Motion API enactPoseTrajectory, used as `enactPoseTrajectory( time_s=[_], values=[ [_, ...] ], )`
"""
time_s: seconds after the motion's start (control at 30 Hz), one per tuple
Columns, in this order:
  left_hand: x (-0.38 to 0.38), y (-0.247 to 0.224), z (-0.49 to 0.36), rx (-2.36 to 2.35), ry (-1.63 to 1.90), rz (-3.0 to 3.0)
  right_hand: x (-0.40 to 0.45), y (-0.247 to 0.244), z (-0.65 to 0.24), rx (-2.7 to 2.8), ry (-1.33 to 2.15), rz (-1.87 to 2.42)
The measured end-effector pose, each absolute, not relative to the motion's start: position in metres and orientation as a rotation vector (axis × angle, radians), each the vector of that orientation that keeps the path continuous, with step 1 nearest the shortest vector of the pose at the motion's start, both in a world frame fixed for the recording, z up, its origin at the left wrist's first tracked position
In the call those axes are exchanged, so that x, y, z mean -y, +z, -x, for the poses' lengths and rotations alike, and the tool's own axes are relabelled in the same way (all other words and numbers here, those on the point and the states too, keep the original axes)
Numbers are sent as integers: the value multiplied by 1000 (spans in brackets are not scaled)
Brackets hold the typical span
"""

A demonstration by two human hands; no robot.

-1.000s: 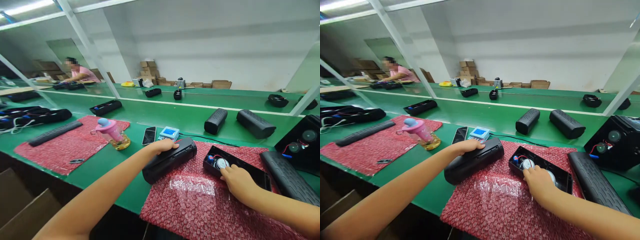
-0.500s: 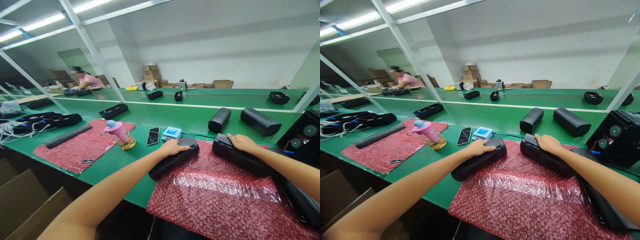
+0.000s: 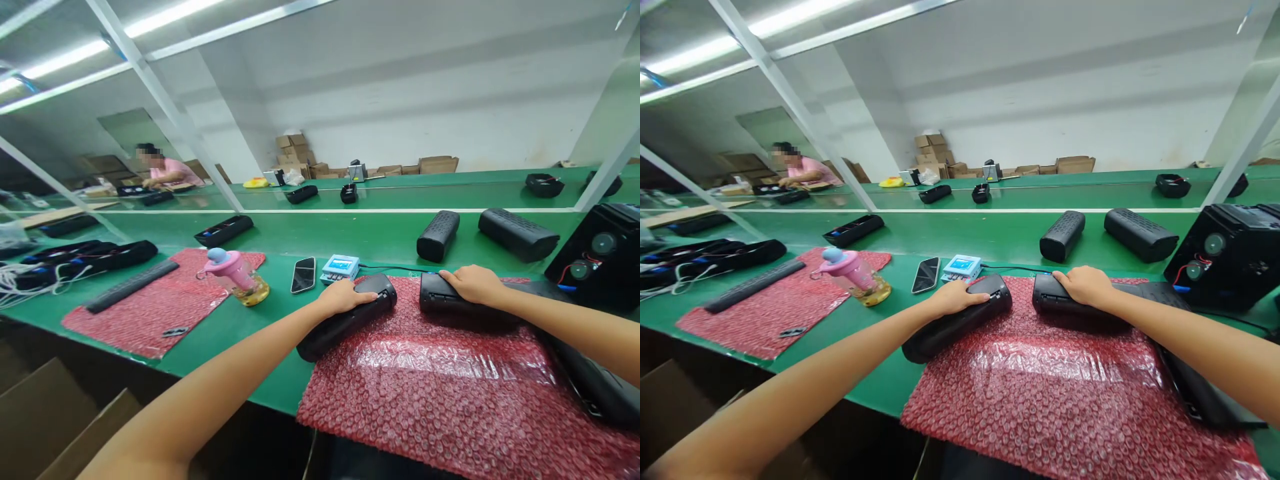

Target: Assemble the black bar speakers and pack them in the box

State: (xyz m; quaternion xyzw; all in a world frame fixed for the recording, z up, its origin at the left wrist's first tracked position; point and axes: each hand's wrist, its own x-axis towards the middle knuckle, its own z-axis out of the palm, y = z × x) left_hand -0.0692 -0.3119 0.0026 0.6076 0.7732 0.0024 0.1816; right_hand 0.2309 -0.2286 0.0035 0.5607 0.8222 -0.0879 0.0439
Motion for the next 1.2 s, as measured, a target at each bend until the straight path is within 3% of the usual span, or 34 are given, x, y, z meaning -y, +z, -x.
enactPoseTrajectory(
  time_s=[0.3, 0.9, 1.1, 1.2],
  values=[
    [320, 4, 67, -2238, -7, -1800, 265, -3, -242, -2759, -3, -1506],
    [318, -11, 4, -2282, -126, -2141, 342, -70, -288, -3392, 412, -1029],
    [347, -44, 3, -2259, 148, -2720, 374, -56, -314, -3578, 374, -1102],
    [358, -54, 1, -2152, 313, -2978, 370, -43, -355, -3430, 433, -1688]
  ],
)
